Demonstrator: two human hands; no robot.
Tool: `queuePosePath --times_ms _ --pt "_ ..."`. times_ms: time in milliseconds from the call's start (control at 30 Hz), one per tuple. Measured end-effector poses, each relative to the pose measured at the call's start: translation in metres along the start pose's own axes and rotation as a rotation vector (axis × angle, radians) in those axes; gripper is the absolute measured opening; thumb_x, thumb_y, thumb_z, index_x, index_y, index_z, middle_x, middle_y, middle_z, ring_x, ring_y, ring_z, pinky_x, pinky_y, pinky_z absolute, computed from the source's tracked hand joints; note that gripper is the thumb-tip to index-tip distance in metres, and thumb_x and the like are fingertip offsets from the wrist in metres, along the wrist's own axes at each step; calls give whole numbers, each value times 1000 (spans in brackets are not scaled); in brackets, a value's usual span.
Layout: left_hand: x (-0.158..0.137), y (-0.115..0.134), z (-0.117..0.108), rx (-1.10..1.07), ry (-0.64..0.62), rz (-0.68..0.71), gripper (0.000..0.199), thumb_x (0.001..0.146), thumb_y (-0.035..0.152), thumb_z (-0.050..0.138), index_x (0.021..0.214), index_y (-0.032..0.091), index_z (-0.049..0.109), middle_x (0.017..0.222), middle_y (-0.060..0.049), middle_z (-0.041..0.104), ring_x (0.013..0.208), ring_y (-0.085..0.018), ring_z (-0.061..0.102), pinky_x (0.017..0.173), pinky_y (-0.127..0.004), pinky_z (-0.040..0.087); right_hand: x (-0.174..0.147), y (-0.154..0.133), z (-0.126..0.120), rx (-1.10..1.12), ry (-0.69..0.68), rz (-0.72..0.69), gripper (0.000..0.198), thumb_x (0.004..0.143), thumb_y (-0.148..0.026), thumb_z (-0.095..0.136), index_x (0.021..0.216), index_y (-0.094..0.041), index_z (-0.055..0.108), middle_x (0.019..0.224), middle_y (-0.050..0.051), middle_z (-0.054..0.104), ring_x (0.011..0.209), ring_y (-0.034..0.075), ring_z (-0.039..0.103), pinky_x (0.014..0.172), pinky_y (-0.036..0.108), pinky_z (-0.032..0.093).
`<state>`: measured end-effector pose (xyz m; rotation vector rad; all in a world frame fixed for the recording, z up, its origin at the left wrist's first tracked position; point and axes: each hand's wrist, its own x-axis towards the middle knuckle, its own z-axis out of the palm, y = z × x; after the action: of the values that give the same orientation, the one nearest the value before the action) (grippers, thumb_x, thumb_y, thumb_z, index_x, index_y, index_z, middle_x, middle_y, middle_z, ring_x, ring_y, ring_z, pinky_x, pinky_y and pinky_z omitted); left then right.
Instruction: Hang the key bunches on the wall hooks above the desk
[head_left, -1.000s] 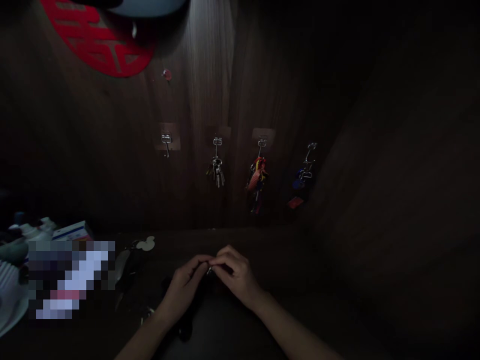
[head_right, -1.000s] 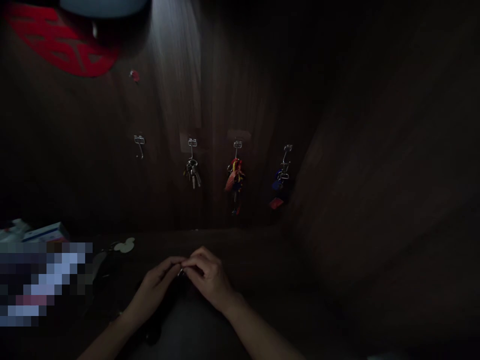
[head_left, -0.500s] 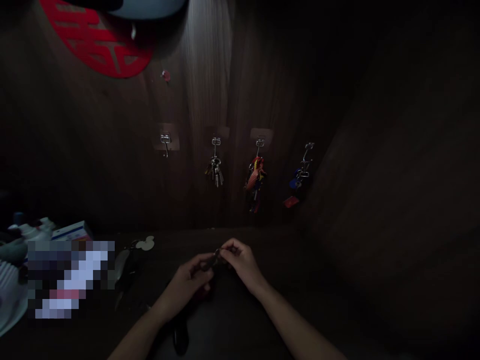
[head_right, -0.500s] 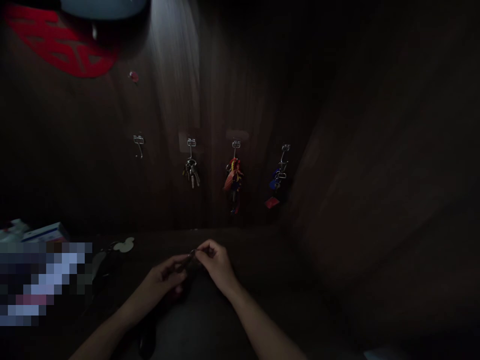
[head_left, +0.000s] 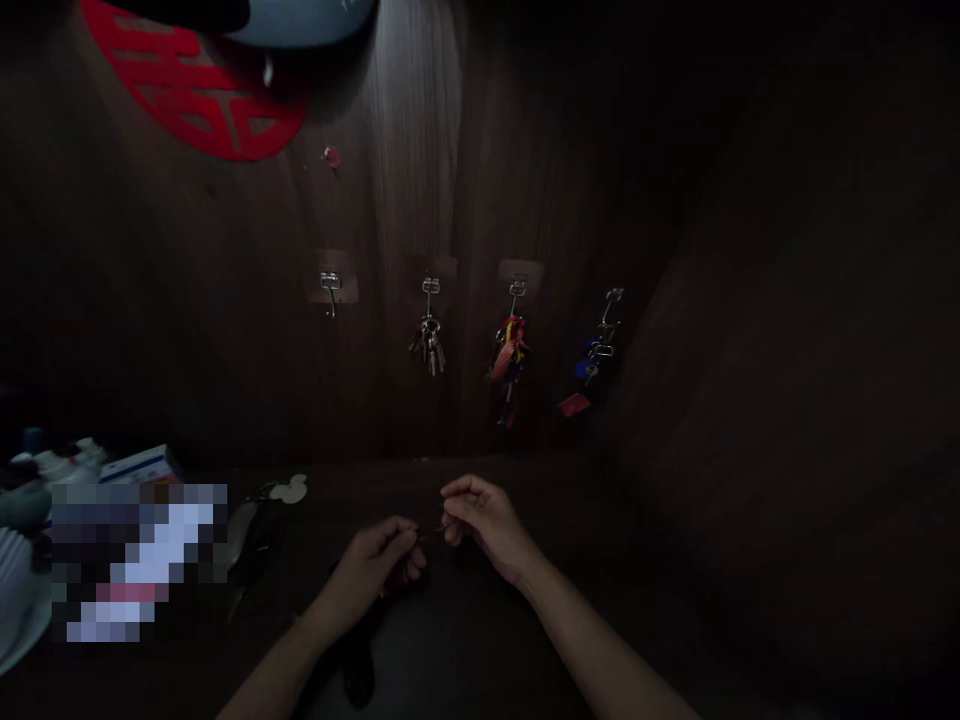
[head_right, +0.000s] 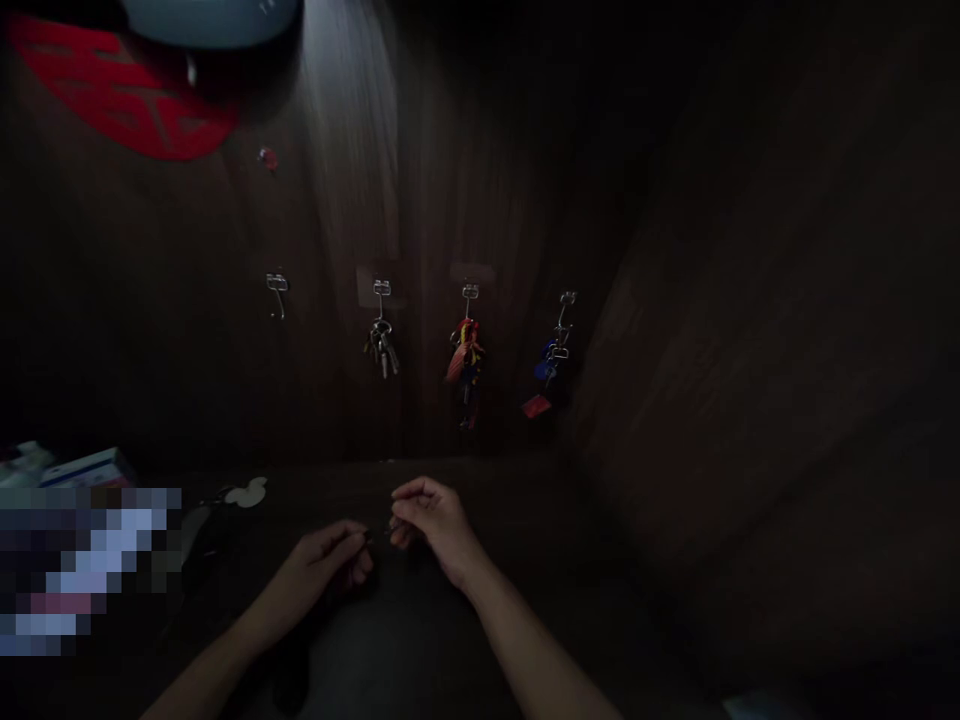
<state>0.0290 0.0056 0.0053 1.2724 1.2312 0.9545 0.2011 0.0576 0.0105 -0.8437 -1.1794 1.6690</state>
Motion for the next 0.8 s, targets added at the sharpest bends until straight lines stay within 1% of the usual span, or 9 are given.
queuePosePath --times_ms 133,233,333,433,533,600,667,800 --pt "0 2 0 35 -20 21 32 80 45 52 74 16 62 63 0 67 58 -13 58 55 -23 42 0 1 -2 -29 -60 -26 27 66 -37 74 80 -14 70 67 4 68 56 13 62 53 24 46" --pt "1 1 -1 -5 -20 5 32 79 47 53 74 16 63 63 -1 68 59 -14 60 56 -24 43 1 3 -3 -107 -55 -78 24 65 -36 75 79 -17 71 68 2 67 58 13 61 57 26 47" --pt "0 1 -2 -79 -12 -37 33 78 47 55 79 16 63 66 -2 70 60 -15 62 56 -24 44 3 5 -5 -171 -26 -110 25 63 -36 76 79 -18 69 64 -1 65 56 12 59 55 26 47" --pt "-1 2 -2 -128 -4 -65 33 78 46 57 85 15 64 69 -3 71 62 -15 63 58 -24 44 4 5 -8 -244 18 -158 22 66 -37 73 76 -18 68 59 -2 61 51 10 54 50 23 44" --pt "-3 4 -1 -187 -4 -87 37 77 47 59 95 15 64 76 -5 73 65 -16 64 60 -25 45 4 2 -10 -319 81 -250 18 69 -36 70 73 -19 68 63 -2 60 52 9 50 48 21 41" --pt "-5 4 -2 -208 -29 -84 40 78 48 59 99 15 64 78 -5 73 66 -16 64 61 -26 46 3 -3 -12 -334 119 -293 17 69 -35 70 73 -19 68 67 -1 61 56 9 51 48 20 41" --pt "-5 3 -2 -219 -78 -65 41 78 48 59 100 15 65 78 -5 72 66 -16 64 63 -27 47 2 -9 -15 -314 146 -296 17 70 -36 69 73 -19 67 66 -1 61 57 10 53 48 20 42" --pt "-5 -1 -3 -239 -162 -55 43 77 49 61 104 16 66 89 -6 71 72 -18 66 73 -31 50 2 -23 -21 -254 198 -298 18 70 -36 69 75 -19 65 63 -1 62 53 11 54 46 21 42"
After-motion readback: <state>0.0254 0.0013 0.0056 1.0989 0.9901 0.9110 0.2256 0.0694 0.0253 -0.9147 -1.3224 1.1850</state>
